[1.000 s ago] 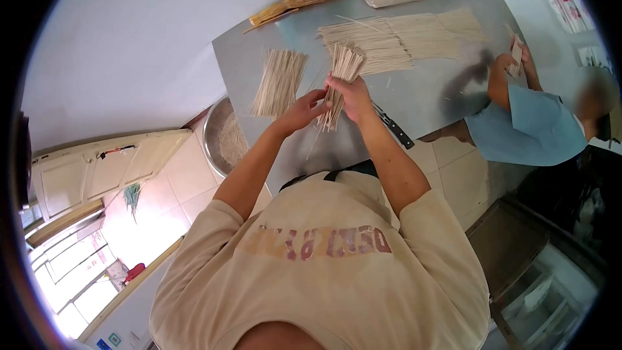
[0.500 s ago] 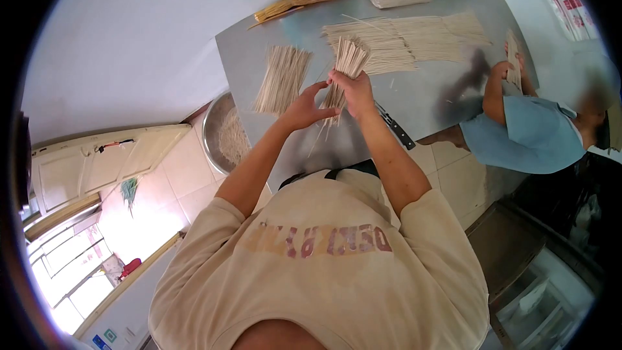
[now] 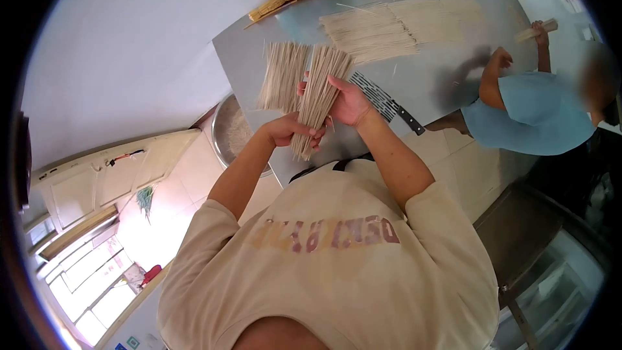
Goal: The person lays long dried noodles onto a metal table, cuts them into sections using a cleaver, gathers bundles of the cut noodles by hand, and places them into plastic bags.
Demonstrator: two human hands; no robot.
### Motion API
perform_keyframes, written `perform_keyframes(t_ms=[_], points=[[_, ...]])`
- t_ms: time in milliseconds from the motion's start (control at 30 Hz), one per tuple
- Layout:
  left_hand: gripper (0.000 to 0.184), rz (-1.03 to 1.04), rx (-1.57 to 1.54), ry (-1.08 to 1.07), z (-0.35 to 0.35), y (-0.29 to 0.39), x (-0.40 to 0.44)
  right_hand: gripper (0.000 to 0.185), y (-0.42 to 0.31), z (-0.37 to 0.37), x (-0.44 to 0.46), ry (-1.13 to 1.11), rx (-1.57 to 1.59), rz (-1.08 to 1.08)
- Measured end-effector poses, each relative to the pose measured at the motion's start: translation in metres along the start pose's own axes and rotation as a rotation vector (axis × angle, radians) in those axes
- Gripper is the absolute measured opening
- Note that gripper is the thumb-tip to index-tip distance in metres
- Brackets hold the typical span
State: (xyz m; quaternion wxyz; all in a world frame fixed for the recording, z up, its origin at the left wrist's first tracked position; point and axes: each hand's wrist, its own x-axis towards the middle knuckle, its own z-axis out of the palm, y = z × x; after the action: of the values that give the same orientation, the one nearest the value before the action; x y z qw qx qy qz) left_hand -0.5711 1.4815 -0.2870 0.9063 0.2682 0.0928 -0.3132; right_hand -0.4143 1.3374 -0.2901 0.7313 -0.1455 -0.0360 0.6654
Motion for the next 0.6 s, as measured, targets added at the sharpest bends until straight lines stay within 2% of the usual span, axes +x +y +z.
perform_keyframes(t_ms=[67, 100, 133, 167, 200, 233, 267, 333, 367, 400, 467, 500, 567, 600], points=[[0.042, -0.028, 0.165, 0.156, 0.006, 0.002, -0.009, 0.069, 0.003, -0.012, -0.004, -0.057, -0.059, -0.006], [0.042, -0.033, 0.165, 0.162, 0.001, -0.001, -0.013, 0.074, 0.005, -0.031, -0.009, 0.067, -0.113, 0.043], [0.042, -0.074, 0.369, 0.322, -0.008, -0.005, -0.016, 0.079, 0.009, -0.051, -0.016, 0.193, -0.167, 0.093], [0.042, -0.112, 0.577, 0.478, -0.013, -0.005, -0.018, 0.079, 0.012, -0.072, -0.024, 0.191, -0.166, 0.091], [0.042, -0.116, 0.579, 0.477, -0.012, -0.005, -0.022, 0.079, 0.017, -0.094, -0.035, 0.329, -0.310, 0.205], [0.040, -0.210, 1.146, 0.717, -0.011, -0.007, -0.027, 0.079, 0.018, -0.106, -0.044, 0.469, -0.454, 0.322], [0.038, -0.299, 1.721, 0.944, -0.011, -0.008, -0.031, 0.079, 0.017, -0.106, -0.053, 0.469, -0.453, 0.321], [0.037, -0.351, 1.763, 0.966, -0.008, -0.014, -0.039, 0.075, 0.024, -0.106, -0.071, 0.499, -0.673, 0.518], [0.037, -0.399, 1.803, 0.989, -0.007, -0.015, -0.043, 0.060, 0.029, -0.104, -0.076, 0.489, -0.635, 0.521], [0.037, -0.401, 1.804, 0.990, -0.007, -0.014, -0.046, 0.060, 0.033, -0.102, -0.079, 0.488, -0.635, 0.520], [0.034, -0.289, 1.265, 0.844, -0.006, -0.009, -0.050, 0.045, 0.038, -0.095, -0.082, 0.371, -0.755, 0.574], [0.034, -0.287, 1.270, 0.848, -0.006, -0.012, -0.049, 0.045, 0.041, -0.086, -0.079, 0.366, -0.757, 0.570], [0.030, -0.127, 0.408, 0.627, -0.003, -0.021, -0.049, 0.031, 0.050, -0.066, -0.069, 0.307, -0.984, 0.332], [0.030, -0.126, 0.415, 0.629, 0.006, -0.019, -0.049, 0.031, 0.052, -0.057, -0.063, 0.303, -0.984, 0.325]])
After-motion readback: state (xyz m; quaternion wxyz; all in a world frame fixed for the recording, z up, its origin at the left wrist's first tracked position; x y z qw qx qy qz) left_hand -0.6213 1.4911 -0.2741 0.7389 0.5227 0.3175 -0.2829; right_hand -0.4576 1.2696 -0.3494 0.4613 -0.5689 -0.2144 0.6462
